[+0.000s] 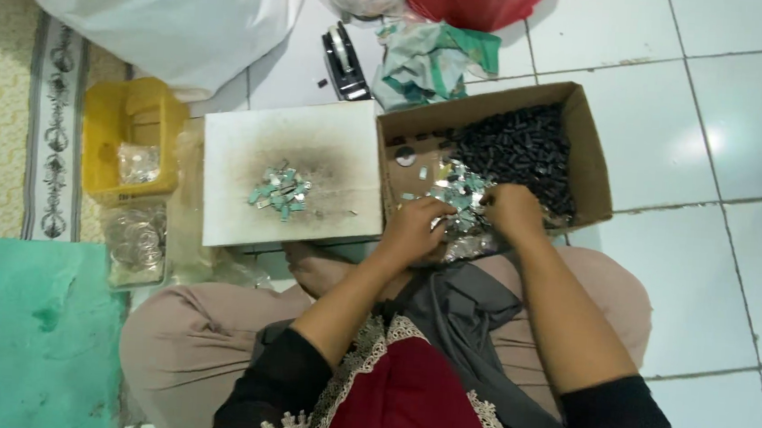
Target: Sorting and bagging small decorative metal components while sitting on the floor.
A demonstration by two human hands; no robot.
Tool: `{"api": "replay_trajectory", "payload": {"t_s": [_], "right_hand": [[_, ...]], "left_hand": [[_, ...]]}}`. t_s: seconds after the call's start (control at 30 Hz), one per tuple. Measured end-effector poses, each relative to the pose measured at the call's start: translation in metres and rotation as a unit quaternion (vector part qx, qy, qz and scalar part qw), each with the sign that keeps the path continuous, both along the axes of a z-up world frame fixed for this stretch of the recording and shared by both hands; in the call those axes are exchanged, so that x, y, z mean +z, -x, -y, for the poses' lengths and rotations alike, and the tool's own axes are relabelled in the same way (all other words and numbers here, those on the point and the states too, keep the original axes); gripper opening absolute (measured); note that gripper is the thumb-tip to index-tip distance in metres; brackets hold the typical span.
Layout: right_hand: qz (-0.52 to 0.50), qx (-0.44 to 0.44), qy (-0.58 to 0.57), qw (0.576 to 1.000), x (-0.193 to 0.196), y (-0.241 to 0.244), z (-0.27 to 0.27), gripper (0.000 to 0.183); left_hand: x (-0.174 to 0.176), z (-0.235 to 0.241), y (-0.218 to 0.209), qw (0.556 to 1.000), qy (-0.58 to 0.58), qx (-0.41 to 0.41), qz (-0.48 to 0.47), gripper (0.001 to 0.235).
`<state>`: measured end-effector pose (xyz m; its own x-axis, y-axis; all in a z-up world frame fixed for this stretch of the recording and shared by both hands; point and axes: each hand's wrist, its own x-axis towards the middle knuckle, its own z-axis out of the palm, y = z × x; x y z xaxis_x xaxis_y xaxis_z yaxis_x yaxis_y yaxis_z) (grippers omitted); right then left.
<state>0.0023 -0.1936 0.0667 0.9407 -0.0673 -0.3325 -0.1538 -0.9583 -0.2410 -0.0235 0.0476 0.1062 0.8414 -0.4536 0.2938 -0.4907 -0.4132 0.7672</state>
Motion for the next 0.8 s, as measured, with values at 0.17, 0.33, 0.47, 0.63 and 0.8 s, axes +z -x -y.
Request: {"api": "replay_trajectory", "payload": {"t_s": [0.17, 0.33, 0.47, 0.63, 0.8], "right_hand": [[-0.005, 0.018, 0.013, 1.000, -0.021, -0.006, -0.007, 0.024], [0.016, 0.081, 0.027, 0.996, 0.032, 0.006, -0.034, 0.028], [0.045, 0.115, 0.026, 0.992, -0.010, -0.002, -0.030, 0.020], [0.033, 0.122, 0.018, 0.992, -0.027, -0.008, -0.027, 0.020], [-0.033, 0.084, -0.005, 0.996, -0.028, -0.009, -0.024, 0.021]], "left_hand": [[-0.065, 0.044, -0.015, 0.991, -0.094, -0.031, -0.094, 0.034], [-0.082, 0.056, -0.018, 0.977, -0.184, -0.039, -0.098, 0.048], [-0.074, 0.063, -0.017, 0.962, -0.257, -0.039, -0.079, 0.040], [-0.049, 0.061, -0.014, 0.955, -0.289, -0.045, -0.053, 0.032], [-0.041, 0.059, -0.011, 0.959, -0.257, -0.050, -0.103, 0.042]]}}
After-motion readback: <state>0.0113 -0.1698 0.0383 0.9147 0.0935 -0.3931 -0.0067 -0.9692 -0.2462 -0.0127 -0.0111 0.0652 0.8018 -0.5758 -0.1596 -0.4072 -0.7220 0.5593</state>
